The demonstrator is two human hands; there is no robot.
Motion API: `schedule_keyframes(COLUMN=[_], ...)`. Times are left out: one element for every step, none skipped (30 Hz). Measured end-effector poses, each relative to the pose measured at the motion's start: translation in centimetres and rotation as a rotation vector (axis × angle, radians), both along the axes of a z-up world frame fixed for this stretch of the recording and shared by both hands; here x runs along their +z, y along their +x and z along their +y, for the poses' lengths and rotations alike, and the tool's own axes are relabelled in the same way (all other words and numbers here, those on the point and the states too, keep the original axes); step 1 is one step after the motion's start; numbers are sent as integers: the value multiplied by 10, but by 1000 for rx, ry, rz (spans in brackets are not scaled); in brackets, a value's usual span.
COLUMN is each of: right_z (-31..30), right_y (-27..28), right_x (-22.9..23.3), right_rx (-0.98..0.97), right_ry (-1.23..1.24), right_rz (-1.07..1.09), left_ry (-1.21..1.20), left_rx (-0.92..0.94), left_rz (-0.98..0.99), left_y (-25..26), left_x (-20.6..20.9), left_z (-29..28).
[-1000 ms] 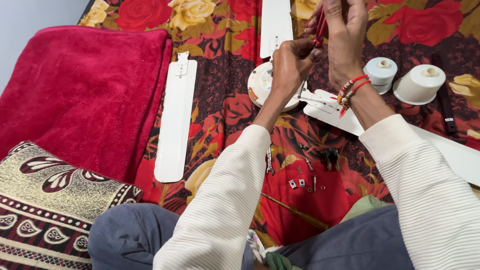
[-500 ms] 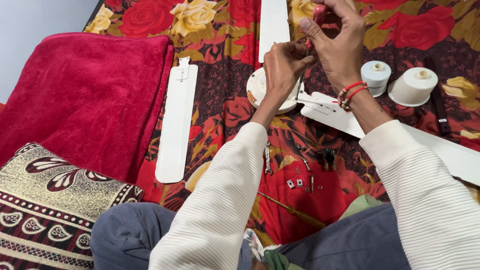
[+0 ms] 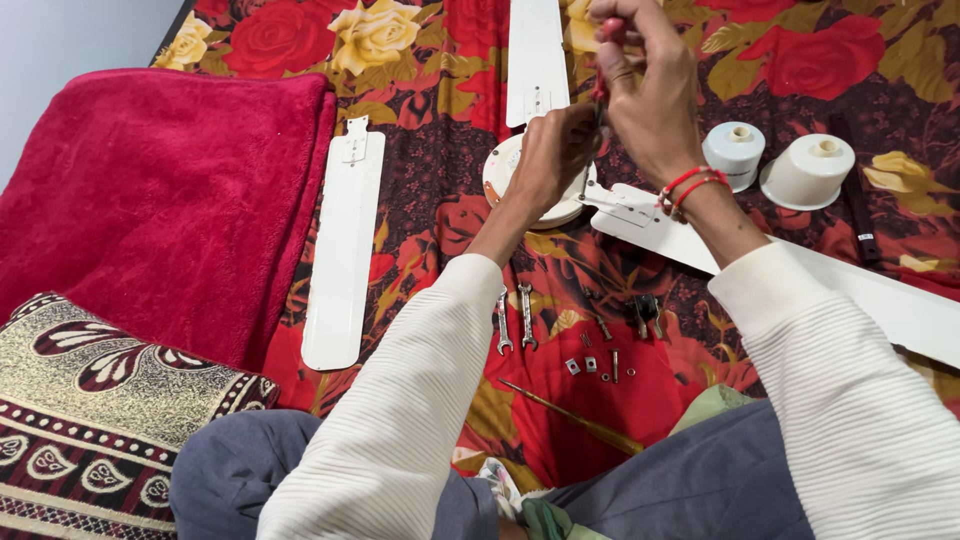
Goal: The person assembles a ceiling fan by attaching white blades to the central motor housing using a screwdriver and wrench. They tighten screws on each blade, then place the remaining blades aside.
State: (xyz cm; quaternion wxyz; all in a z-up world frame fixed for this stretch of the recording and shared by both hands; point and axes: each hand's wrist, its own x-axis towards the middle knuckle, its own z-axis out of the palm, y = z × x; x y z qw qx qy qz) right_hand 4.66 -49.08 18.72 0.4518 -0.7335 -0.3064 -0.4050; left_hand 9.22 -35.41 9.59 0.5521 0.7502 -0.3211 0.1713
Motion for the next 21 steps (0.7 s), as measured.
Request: schedule_keyframes(right_z=[0,1,0,0,-1,-1,-1,-2,-2,-3,-5,-5,-6,-8,-8,-9,-9,-8,-8,-6,-7], right_y=[-4,-7,-8,-8,-9,-8,-8,-7,-6,-5,-3,-3,-1,-1,-1,-2,-3,-3,-5,-6,-6], right_x=[2,5,8,10,11,12,11,12,12,11,11,11,12,12,11,12,12,12,11,10,10], right_rx=[-53,-108,-115,-123,-130,-111,-91,-72,-74,-78,-83,-84,-85,-90,-74,-60,-47,-48,-49,-47,-40], right_ry=[-39,-77,-49,-23,4,5,7,10,-1,-10,-18,-21,-24,-26,-42,-58,-75,-63,-50,-36,19], right_rz=[-25,-50,-34,-17,1,18,35,50,44,41,37,28,19,12,-9,-29,-48,-33,-17,-1,84], left_ry=[82,165,198,229,261,271,281,293,282,273,264,164,66,-30,66,166,269,233,198,164,208], left_rx=[40,77,106,135,164,178,191,204,178,149,120,20,-83,-194,-112,-36,35,28,19,13,47], left_rz=[27,54,27,2,-22,-1,21,41,55,69,84,-27,-137,-244,-95,54,204,99,-6,-109,-78], left_y=[0,-1,-2,-4,-5,-5,-4,-2,-1,0,2,3,6,7,10,11,12,12,11,10,9], left_x=[4,8,12,15,18,20,23,25,25,24,22,20,18,16,15,15,16,18,20,22,25], left_z=[3,5,5,4,4,3,3,3,3,3,2,3,5,5,5,5,5,5,5,6,6])
